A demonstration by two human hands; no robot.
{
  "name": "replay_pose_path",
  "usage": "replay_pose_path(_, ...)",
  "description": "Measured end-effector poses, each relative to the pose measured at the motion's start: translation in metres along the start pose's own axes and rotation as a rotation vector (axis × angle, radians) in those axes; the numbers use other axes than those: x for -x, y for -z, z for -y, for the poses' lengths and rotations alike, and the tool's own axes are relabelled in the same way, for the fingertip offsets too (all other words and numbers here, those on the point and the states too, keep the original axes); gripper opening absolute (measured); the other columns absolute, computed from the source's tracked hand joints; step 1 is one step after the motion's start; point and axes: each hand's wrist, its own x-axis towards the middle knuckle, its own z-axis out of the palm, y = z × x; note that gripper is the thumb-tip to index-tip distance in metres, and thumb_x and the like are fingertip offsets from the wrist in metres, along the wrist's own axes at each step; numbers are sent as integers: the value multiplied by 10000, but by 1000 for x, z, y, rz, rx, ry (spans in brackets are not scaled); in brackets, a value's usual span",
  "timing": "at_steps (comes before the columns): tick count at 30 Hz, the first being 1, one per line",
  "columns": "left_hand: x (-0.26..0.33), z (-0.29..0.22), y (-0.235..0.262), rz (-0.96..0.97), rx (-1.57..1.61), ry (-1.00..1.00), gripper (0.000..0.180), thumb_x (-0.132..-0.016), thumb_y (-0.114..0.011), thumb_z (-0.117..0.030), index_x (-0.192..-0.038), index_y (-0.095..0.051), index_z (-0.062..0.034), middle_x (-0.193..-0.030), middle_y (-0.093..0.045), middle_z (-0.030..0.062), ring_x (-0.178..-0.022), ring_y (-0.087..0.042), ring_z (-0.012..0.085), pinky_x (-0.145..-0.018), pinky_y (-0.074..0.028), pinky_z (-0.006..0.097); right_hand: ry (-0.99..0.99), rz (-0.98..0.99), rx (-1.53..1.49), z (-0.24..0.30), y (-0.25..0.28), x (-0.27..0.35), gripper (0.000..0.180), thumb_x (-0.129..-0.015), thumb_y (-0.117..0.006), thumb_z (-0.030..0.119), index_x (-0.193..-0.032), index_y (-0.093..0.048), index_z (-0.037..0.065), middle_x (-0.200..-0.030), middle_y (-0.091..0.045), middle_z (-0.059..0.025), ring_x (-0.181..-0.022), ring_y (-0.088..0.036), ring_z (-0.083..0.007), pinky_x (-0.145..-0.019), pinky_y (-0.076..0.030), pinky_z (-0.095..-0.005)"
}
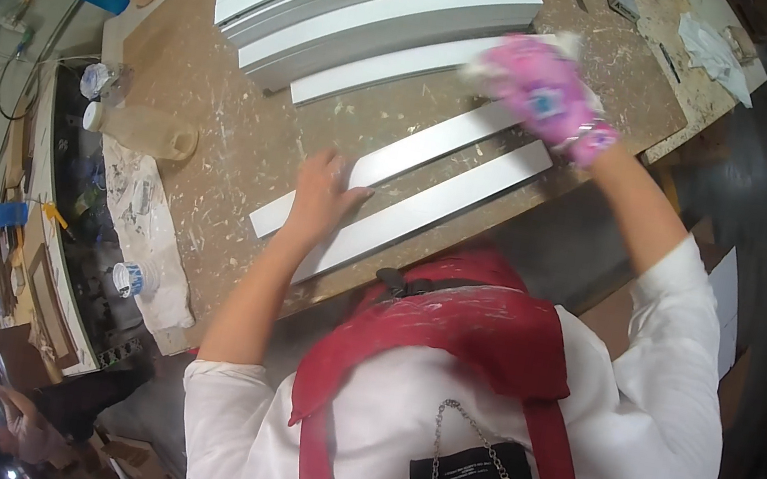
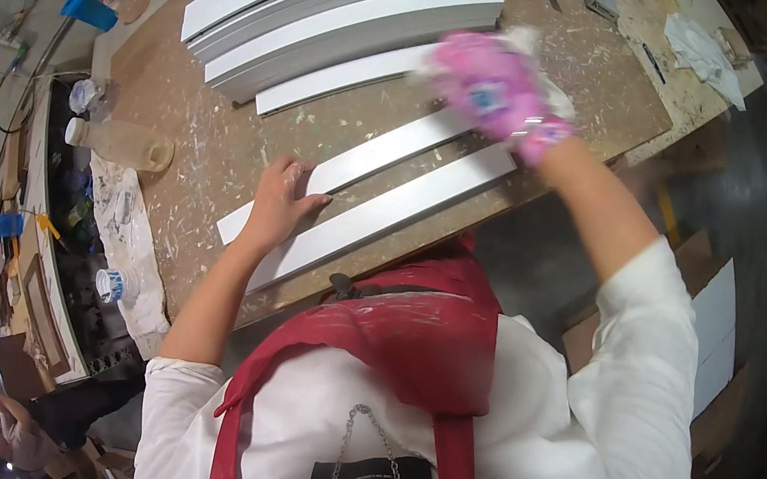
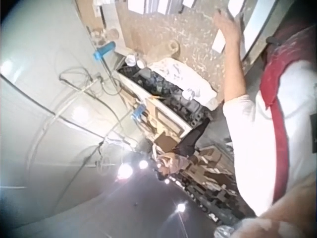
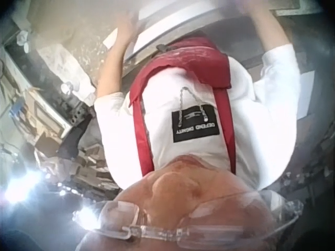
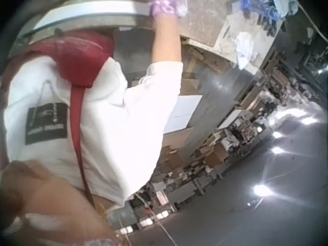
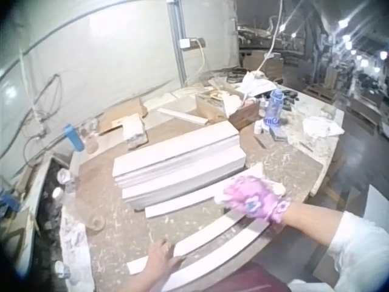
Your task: The person wipes white wood molding pieces with a cloth and a liquid from a bottle on a workbench.
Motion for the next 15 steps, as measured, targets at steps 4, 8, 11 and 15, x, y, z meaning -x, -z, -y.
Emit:
replay_pose_path(4,-14,-10,3,88,136,55,461,-709,-757,-229,-1077,-589,-9,-1094,-550,214,-1026,-503,398,-887,-410,456,76,810,-64,89,-122,-44,146,-776,-593,271,-818,-612,133,-826,-624,-73,-734,-618,-235,-690,-506,-343)
replay_pose_path(8,0,-3,-4,2,111,58,458,-713,-770,-198,-1084,-588,-1,-1051,-552,173,-1016,-514,355,-880,-421,413,177,488,244,65,-69,-16,153,-737,-635,178,-879,-635,123,-822,-632,-87,-789,-655,-261,-670,-535,-394)
replay_pose_path(11,-7,-5,0,2,167,61,439,-717,-762,-203,-1069,-586,-8,-1036,-549,168,-1000,-516,349,-873,-419,415,186,690,369,60,-59,-24,268,-758,-617,166,-1023,-592,132,-919,-630,-87,-882,-638,-265,-678,-539,-395)
replay_pose_path(15,-9,-1,-3,22,165,36,419,-724,-751,-202,-1060,-577,-22,-1023,-547,160,-993,-518,348,-873,-414,418,235,684,160,138,-94,-48,154,-797,-553,137,-942,-598,108,-1030,-604,-68,-938,-614,-201,-843,-491,-328)
